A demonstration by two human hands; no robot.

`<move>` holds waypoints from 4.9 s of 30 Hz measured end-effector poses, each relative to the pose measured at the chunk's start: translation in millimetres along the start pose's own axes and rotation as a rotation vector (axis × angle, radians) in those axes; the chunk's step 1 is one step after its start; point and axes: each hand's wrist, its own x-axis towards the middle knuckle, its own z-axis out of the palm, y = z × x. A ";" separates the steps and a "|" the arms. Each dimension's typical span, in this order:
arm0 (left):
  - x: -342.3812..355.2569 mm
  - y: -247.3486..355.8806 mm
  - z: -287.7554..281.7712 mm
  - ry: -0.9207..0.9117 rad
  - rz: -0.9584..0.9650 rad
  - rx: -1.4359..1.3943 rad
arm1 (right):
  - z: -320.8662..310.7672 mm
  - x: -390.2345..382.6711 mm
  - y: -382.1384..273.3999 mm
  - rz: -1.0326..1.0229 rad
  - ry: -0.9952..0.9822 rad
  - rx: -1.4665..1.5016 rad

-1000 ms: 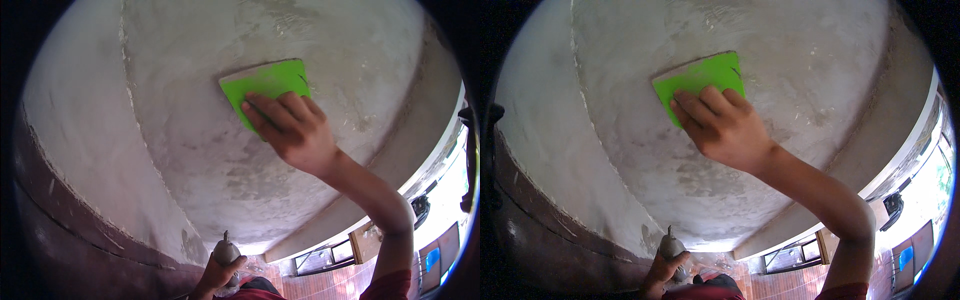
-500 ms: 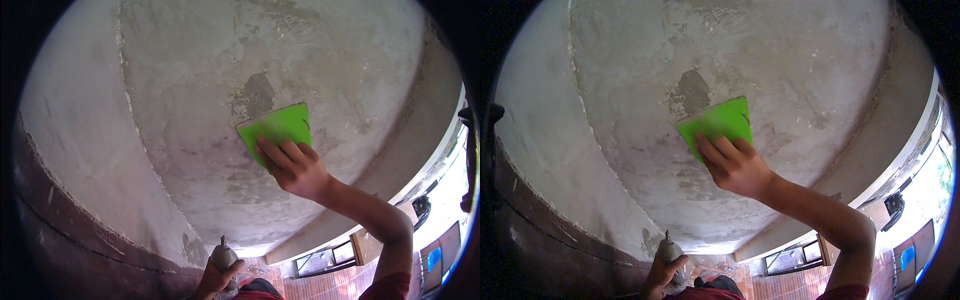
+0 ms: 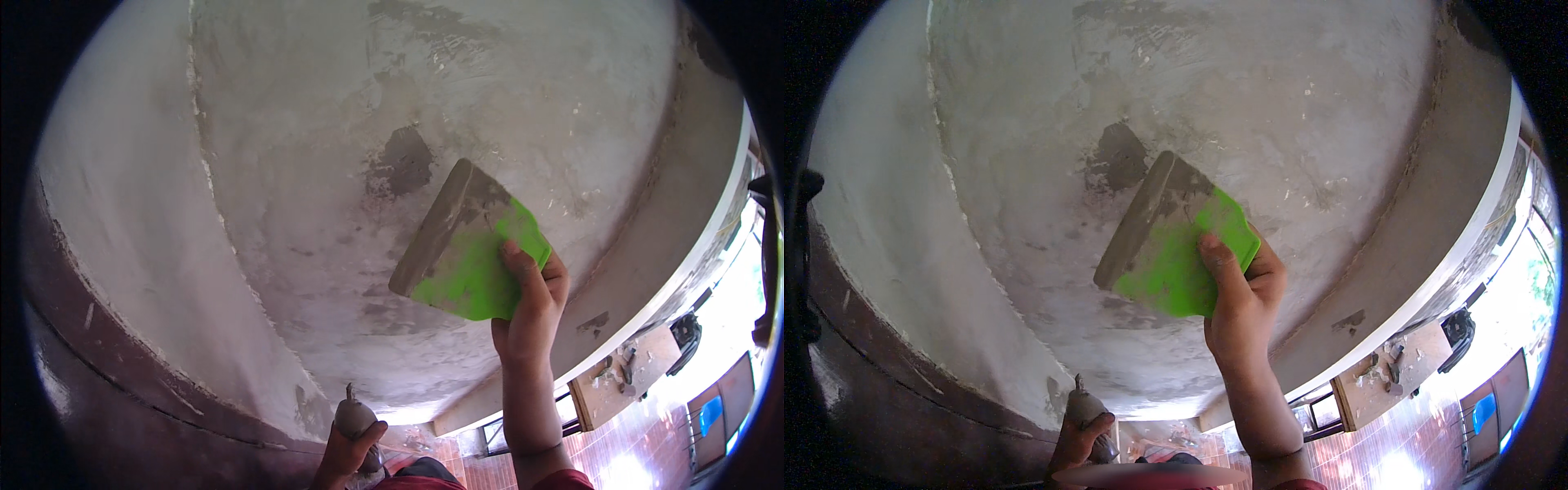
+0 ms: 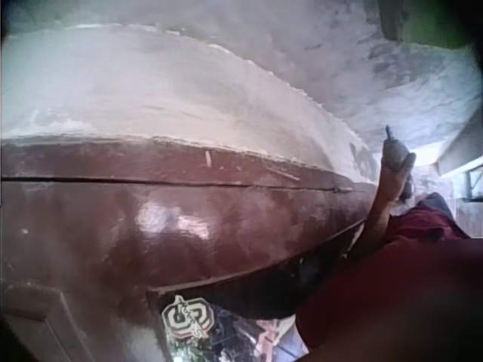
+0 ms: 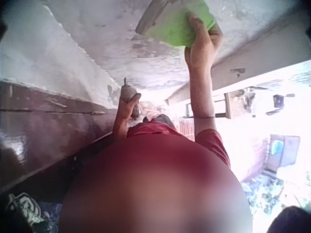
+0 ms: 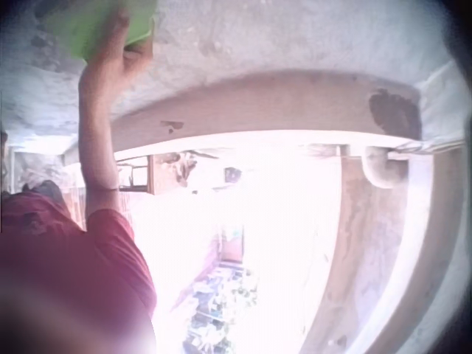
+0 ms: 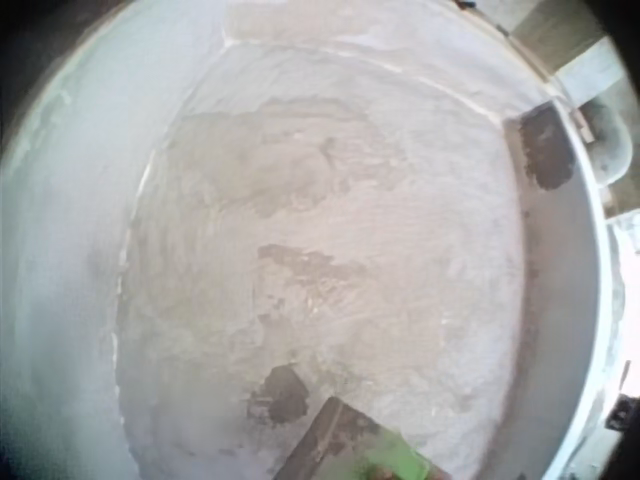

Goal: The person applies a gray paste from a flexible pouch onto a ceiling and smooths it with a green plastic scraper. The person repeatedly squeezes the pouch, spreads the paste, and occasionally uses a finger to press the material into the ceiling surface.

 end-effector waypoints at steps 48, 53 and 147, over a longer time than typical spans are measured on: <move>9.0 -36.8 -9.7 0.193 -0.048 -0.055 | 46.5 99.4 -74.0 -0.782 -1.035 -1.380; 11.5 -38.2 -9.9 0.208 -0.062 -0.043 | 58.4 110.1 -59.8 -0.736 -1.092 -1.428; 43.0 -4.6 -29.0 0.127 0.020 -0.152 | 8.7 99.9 -6.1 -0.777 -0.310 -1.083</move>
